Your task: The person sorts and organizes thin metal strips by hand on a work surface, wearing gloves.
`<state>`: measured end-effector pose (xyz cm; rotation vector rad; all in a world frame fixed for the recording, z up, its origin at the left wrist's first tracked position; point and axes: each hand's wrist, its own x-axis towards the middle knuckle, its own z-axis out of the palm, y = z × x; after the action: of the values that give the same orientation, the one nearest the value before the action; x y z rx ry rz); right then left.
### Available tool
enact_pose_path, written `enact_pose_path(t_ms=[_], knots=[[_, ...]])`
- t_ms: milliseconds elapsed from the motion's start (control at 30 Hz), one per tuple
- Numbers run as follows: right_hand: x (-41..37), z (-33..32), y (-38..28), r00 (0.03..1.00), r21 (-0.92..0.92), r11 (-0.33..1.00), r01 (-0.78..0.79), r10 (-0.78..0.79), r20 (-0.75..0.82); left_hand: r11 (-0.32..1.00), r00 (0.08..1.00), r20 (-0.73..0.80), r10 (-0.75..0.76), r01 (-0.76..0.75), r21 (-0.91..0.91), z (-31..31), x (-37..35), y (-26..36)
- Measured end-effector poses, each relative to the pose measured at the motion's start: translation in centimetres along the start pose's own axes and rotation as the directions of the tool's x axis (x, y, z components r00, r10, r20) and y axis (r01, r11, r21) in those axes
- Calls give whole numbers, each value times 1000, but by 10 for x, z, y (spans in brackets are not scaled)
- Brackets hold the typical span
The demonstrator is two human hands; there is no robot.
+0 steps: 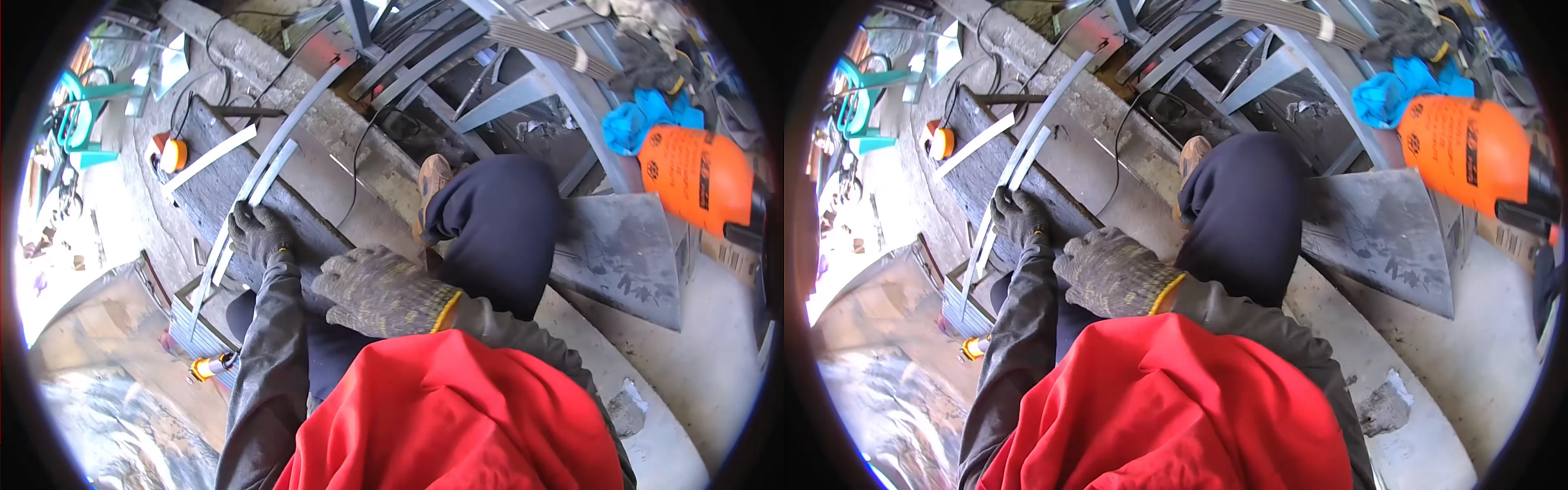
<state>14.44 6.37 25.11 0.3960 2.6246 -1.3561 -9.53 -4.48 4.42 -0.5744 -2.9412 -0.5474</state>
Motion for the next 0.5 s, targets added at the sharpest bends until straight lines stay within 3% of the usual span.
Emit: enact_pose_path(t_ms=[33,167,233,300,367,400,467,500], knots=[[-11,-12,-4,1000,-4,1000,-2,2,-20,1000,1000,-7,18,-18,-8,2,1,-2],[-77,-56,-14,922,312,948,63,64,-382,998,998,-14,56,-56,17,-1,6,-10],[-110,-59,-8,840,369,918,146,82,-536,999,984,175,-21,25,-21,-21,16,-8],[-134,-56,0,797,356,913,202,58,-602,998,963,269,39,-25,-54,-29,28,-16],[-156,-56,0,759,666,726,172,333,-559,994,945,307,113,-107,-38,-35,31,-22],[-163,-54,3,761,666,722,188,321,-563,994,931,352,95,-107,15,-39,34,-21],[-175,-52,7,640,542,831,127,349,-685,990,884,457,95,-131,48,-49,42,-21],[-181,-52,6,637,537,832,136,342,-691,987,859,501,103,-149,54,-52,43,-20]])
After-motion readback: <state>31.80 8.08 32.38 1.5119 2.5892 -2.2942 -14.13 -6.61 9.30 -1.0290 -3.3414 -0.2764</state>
